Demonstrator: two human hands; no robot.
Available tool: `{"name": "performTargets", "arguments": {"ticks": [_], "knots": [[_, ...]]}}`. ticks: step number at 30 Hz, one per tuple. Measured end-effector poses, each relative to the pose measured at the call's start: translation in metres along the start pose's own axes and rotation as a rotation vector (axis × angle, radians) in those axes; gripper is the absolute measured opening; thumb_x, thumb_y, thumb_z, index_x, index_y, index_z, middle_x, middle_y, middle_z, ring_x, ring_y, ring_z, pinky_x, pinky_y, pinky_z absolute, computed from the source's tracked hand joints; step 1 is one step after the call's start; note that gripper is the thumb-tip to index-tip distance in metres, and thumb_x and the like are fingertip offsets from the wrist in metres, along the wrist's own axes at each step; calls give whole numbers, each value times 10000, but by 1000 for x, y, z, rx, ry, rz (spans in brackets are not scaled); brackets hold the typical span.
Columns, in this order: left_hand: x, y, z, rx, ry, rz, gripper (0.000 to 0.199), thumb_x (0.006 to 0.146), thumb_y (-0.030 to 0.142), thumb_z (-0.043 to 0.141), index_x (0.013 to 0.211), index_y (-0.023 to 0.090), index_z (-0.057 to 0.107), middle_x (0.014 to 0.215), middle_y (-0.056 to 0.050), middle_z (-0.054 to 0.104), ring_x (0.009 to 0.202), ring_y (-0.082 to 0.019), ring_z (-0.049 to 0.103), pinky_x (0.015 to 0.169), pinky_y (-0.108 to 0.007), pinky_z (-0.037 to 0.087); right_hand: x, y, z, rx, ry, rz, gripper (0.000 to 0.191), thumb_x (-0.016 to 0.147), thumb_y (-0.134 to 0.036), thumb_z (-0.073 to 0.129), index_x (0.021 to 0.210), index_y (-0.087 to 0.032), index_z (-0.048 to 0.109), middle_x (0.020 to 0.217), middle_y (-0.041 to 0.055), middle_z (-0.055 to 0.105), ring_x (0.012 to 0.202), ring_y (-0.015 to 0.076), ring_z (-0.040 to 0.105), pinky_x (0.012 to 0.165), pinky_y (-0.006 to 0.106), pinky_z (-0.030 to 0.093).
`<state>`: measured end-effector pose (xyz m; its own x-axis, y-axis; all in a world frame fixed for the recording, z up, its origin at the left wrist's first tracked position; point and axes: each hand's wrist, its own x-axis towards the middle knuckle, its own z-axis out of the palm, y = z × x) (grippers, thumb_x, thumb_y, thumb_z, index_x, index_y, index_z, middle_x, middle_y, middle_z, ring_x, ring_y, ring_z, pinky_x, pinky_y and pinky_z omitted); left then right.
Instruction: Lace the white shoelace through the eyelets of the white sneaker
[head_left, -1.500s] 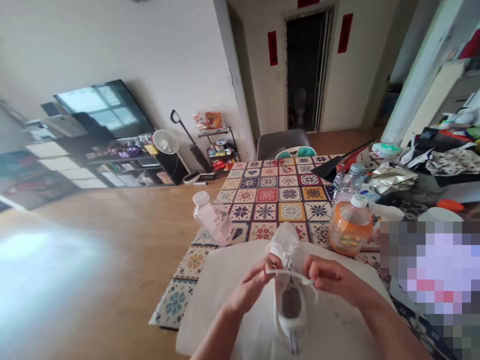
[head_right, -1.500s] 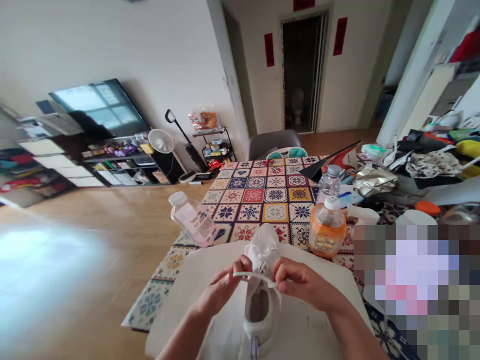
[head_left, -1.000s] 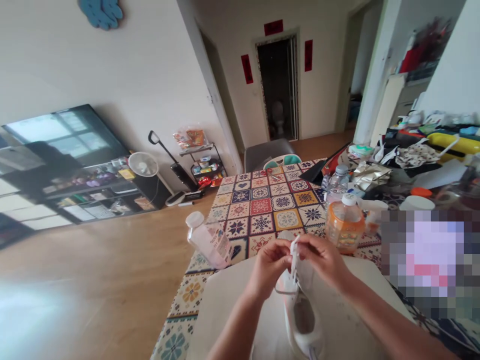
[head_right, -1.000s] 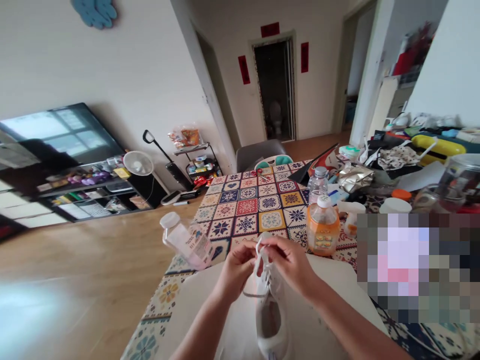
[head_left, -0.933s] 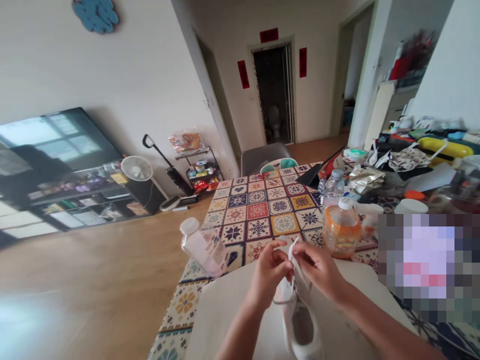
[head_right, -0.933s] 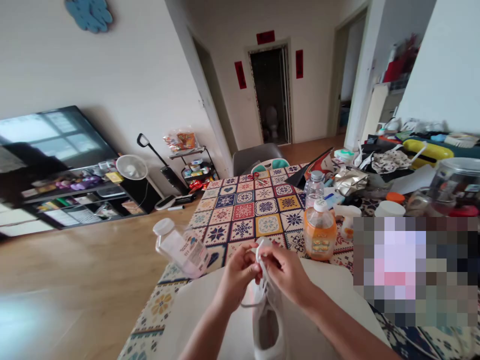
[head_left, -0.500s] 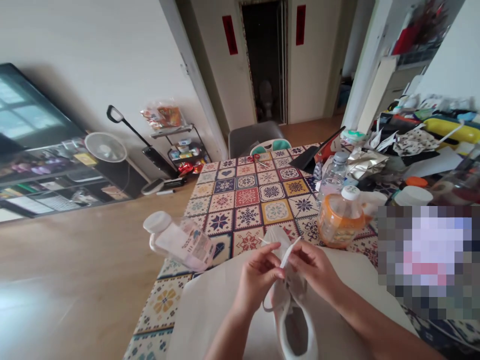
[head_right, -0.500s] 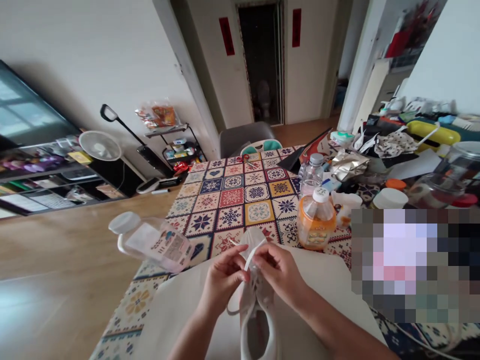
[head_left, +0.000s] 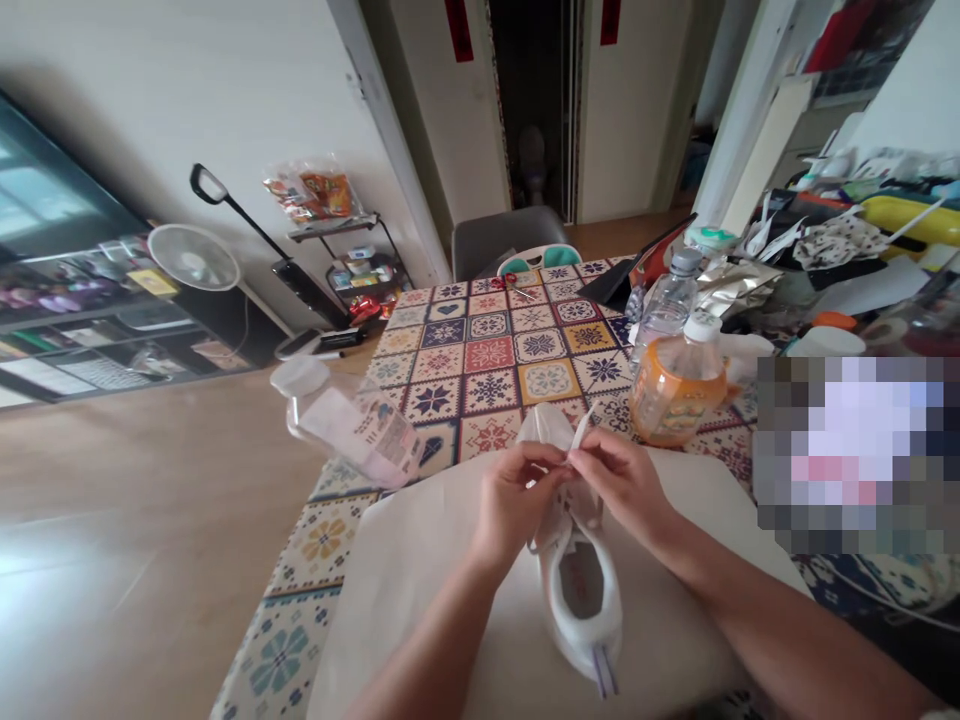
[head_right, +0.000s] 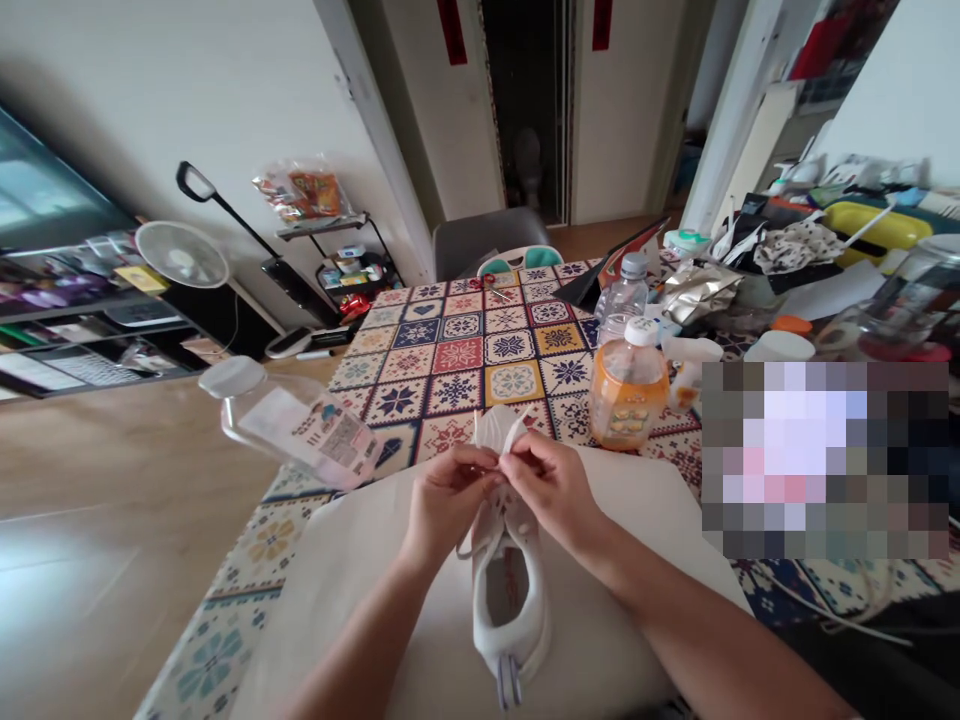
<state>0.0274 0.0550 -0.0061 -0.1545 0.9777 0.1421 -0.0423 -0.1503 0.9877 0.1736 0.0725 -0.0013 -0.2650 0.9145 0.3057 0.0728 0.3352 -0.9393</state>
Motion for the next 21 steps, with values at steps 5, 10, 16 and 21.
{"name": "performTargets", "arguments": {"ticks": [5, 10, 16, 21], "knots": [[-2, 4, 0, 58, 13, 56, 116, 621, 206, 793, 623, 175, 681, 636, -1, 686, 578, -111, 606, 571, -220, 487, 2, 2, -3, 40, 30, -14, 177, 860, -357, 613, 807, -204, 541, 646, -29, 533, 562, 109, 487, 518, 218, 385], [1, 0, -5, 23, 32, 107, 122, 640, 215, 791, 738, 187, 725, 708, -4, 711, 611, -107, 619, 598, -214, 502, 7, 0, -8, -156, -118, -229, 69, 869, -206, 541, 899, -201, 602, 840, 30, 586, 734, 147, 546, 610, 247, 420], [2, 3, -7, 9, 27, 138, 84, 672, 222, 779, 698, 176, 715, 679, -5, 693, 644, -116, 626, 645, -223, 506, 9, 2, -8, -169, -197, -256, 80, 839, -131, 538, 852, -192, 588, 891, 35, 552, 784, 150, 545, 635, 246, 432], [3, 2, -6, -178, 21, -36, 193, 615, 284, 837, 673, 157, 703, 609, 10, 667, 556, -88, 570, 562, -199, 463, 7, 5, -5, -252, -78, -482, 74, 894, -184, 590, 951, -227, 570, 867, 24, 578, 807, 164, 564, 704, 282, 474]]}}
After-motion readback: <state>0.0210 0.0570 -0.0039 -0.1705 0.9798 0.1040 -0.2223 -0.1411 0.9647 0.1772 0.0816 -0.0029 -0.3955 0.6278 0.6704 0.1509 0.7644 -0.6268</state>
